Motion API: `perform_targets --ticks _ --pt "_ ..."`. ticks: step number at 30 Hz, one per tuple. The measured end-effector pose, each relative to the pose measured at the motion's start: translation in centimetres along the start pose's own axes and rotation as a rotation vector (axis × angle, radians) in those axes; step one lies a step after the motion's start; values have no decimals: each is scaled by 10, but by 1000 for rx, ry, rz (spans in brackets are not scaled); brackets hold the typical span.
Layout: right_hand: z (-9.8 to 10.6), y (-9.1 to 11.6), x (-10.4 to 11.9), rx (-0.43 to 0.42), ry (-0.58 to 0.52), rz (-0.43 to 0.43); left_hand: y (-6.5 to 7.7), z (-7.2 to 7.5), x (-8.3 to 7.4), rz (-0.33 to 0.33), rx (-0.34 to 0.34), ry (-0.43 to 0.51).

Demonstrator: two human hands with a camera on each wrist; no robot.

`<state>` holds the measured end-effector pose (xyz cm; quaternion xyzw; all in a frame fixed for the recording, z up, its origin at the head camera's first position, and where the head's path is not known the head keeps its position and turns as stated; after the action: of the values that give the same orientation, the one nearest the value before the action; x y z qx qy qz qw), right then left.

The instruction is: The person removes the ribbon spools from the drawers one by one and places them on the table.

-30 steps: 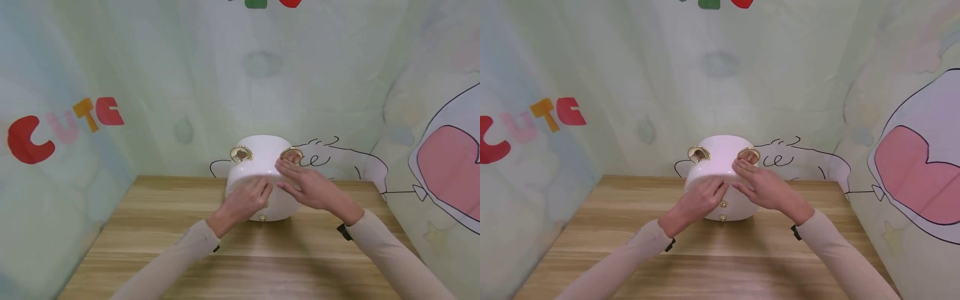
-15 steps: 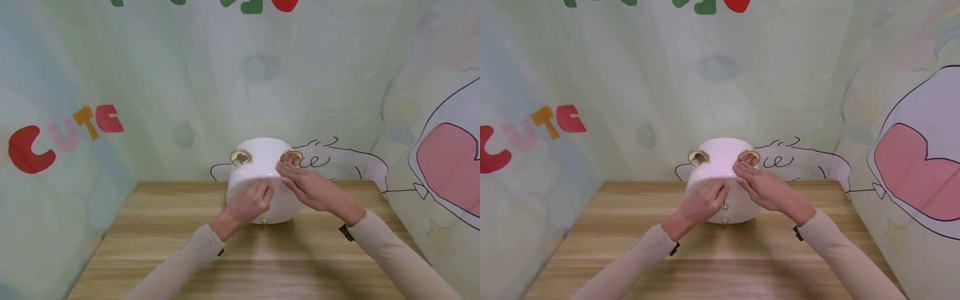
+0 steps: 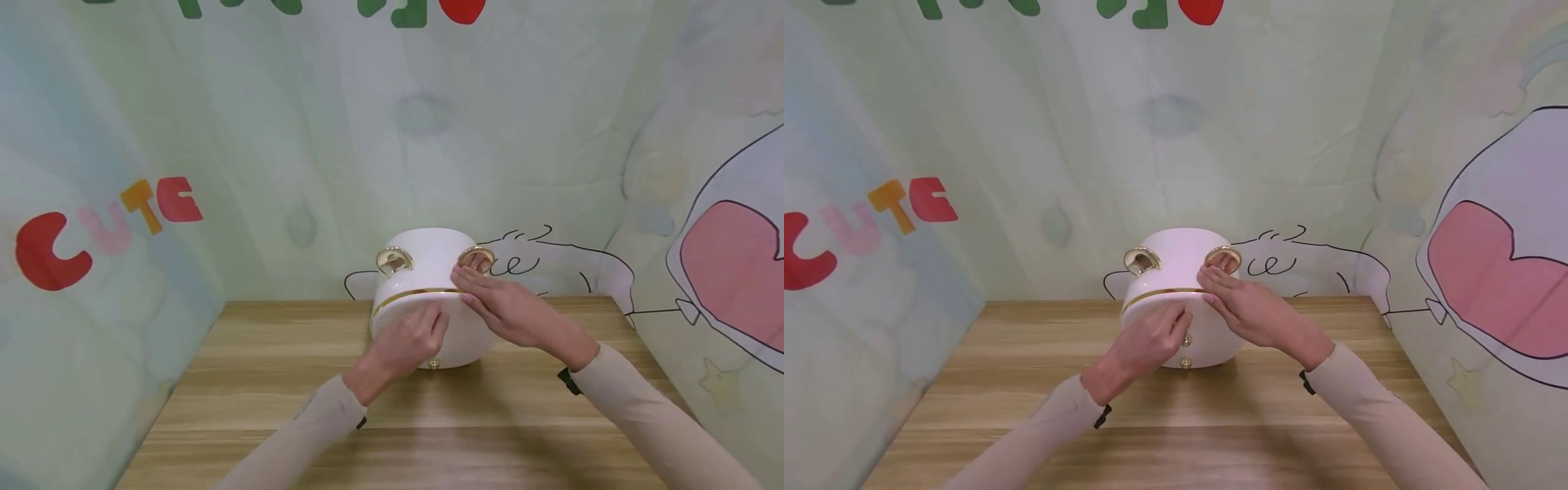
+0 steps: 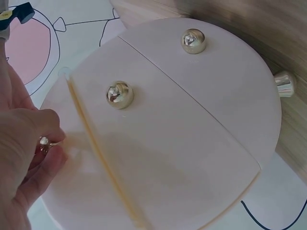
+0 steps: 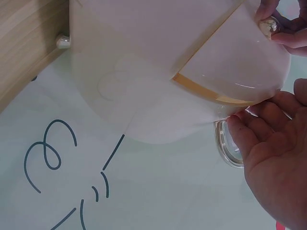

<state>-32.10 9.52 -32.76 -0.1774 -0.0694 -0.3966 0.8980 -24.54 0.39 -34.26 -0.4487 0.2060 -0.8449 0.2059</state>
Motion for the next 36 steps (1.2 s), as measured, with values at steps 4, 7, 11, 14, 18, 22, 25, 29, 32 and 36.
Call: perform_targets --ticks 4,7,11,14,18,22,25,29,32,36 --pt "0 1 1 9 -11 2 2 2 -4 3 7 -2" --pt "0 1 1 13 -18 -2 3 5 -6 5 18 16" --pt "0 1 1 9 -14 -5 3 10 -9 5 3 27" --pt "0 1 0 16 1 -5 3 14 -11 2 -24 8" --pt "0 0 -1 24 0 -7 4 19 -13 -4 -39 -25" --pt "2 -1 0 24 -7 -3 5 21 -16 -5 -16 -5" --pt "3 0 1 26 0 6 5 22 -17 -2 8 20" --pt "4 0 2 35 0 10 6 26 -20 -2 9 24" --pt "4 0 3 41 -4 12 7 30 -22 -3 -13 13" --pt "4 -1 3 47 10 16 7 36 -25 -6 -36 -3"
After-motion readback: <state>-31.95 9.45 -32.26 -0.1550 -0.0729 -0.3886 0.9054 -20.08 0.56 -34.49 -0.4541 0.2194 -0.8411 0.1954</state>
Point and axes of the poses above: each hand's wrist, its own y-axis away from the middle knuckle, its own z-axis out of the back of the hand, x = y × z, the point moved 10 cm from there along -y, towards the middle knuckle, and after that the axes turned 4 degrees about -z, right-handed, at the moved point
